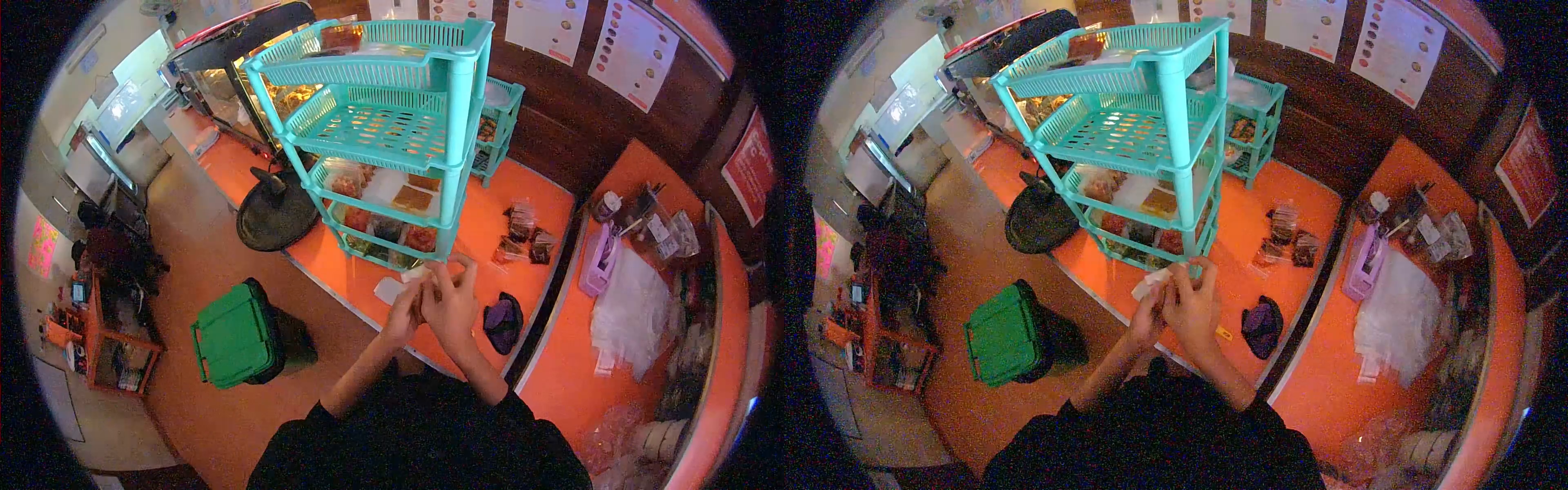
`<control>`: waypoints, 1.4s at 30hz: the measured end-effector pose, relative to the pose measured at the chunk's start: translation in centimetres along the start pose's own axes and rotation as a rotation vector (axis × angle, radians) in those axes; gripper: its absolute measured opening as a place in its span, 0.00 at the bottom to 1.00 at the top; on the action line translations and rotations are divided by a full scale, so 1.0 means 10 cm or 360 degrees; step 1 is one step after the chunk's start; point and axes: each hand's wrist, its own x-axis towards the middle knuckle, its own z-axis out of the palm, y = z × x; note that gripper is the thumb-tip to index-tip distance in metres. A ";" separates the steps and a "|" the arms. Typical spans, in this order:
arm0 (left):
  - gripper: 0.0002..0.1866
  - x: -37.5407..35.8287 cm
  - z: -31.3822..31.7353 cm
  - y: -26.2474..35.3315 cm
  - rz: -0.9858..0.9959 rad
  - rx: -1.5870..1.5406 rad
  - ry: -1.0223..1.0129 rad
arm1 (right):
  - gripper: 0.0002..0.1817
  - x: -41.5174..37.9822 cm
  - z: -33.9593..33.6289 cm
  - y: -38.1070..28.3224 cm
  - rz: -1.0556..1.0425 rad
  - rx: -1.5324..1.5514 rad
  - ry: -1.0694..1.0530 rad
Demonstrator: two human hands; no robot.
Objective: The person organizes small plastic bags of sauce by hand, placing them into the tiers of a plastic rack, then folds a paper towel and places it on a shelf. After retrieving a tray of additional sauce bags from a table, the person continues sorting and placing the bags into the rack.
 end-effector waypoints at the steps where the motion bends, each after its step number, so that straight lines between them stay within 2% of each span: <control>1: 0.29 0.01 0.01 0.00 0.0036 0.0087 -0.0062 | 0.12 0.00 0.00 0.05 -0.0219 -0.0133 0.0133; 2: 0.29 -0.01 0.01 0.00 0.0034 0.0086 -0.0063 | 0.12 0.01 -0.02 0.09 -0.0218 -0.0135 0.0132; 4: 0.28 -0.06 0.12 0.14 -0.0204 -0.0188 0.0164 | 0.12 0.06 -0.07 0.17 -0.0578 -0.0205 0.0116; 5: 0.28 -0.05 0.09 0.15 -0.0201 -0.0189 0.0167 | 0.12 0.07 -0.09 0.23 -0.0580 -0.0203 0.0113; 7: 0.28 -0.01 0.01 0.17 -0.0064 -0.0414 0.0015 | 0.08 0.09 -0.10 0.35 -0.0683 0.0430 -0.0256; 8: 0.28 -0.01 -0.02 0.19 -0.0062 -0.0415 0.0017 | 0.08 0.07 -0.12 0.36 -0.0685 0.0431 -0.0259; 10: 0.28 -0.02 -0.08 0.22 0.0024 -0.0163 0.0118 | 0.06 0.00 -0.17 0.35 0.0236 0.1482 -0.0672; 14: 0.28 -0.05 -0.14 0.24 0.0037 0.0151 0.0223 | 0.04 0.10 -0.05 0.18 0.0011 0.1168 -0.0559; 16: 0.28 -0.07 -0.15 0.22 0.0275 0.0307 0.0104 | 0.04 0.13 0.07 0.11 -0.0013 0.0941 -0.0391; 18: 0.28 -0.10 -0.22 0.19 0.0249 0.0237 0.0096 | 0.03 0.15 0.17 0.08 -0.0145 0.0790 -0.0308; 23: 0.29 -0.11 -0.24 0.23 0.0198 0.0019 0.0134 | 0.07 0.15 0.23 -0.07 0.0113 0.0707 -0.0244; 25: 0.29 -0.07 -0.27 0.26 0.0263 0.0442 0.0129 | 0.08 0.15 0.27 -0.09 0.0160 0.0703 -0.0236; 28: 0.26 -0.01 -0.37 0.16 0.0238 0.0576 0.0268 | 0.09 0.15 0.38 -0.06 0.0166 0.0630 -0.0187; 30: 0.25 -0.03 -0.42 0.21 0.0179 0.0478 0.0203 | 0.08 0.17 0.40 -0.06 0.0121 0.0550 -0.0147; 33: 0.25 -0.08 -0.44 0.37 0.0069 0.0328 0.0078 | 0.07 0.26 0.30 -0.06 0.0045 0.0358 -0.0309; 35: 0.25 -0.12 -0.54 0.39 0.0014 0.0275 0.0015 | 0.06 0.34 0.27 -0.03 -0.0171 0.0312 -0.0377; 39: 0.29 -0.18 -0.83 0.44 -0.0005 0.0114 -0.0101 | 0.06 0.44 0.24 -0.24 0.0037 0.0522 -0.0406; 41: 0.32 -0.21 -0.90 0.54 -0.0028 0.0025 -0.0135 | 0.05 0.58 0.25 -0.35 -0.0376 0.0242 -0.0226; 42: 0.33 -0.24 -0.87 0.63 0.0062 -0.0013 -0.0066 | 0.05 0.68 0.25 -0.44 -0.0382 0.0245 -0.0220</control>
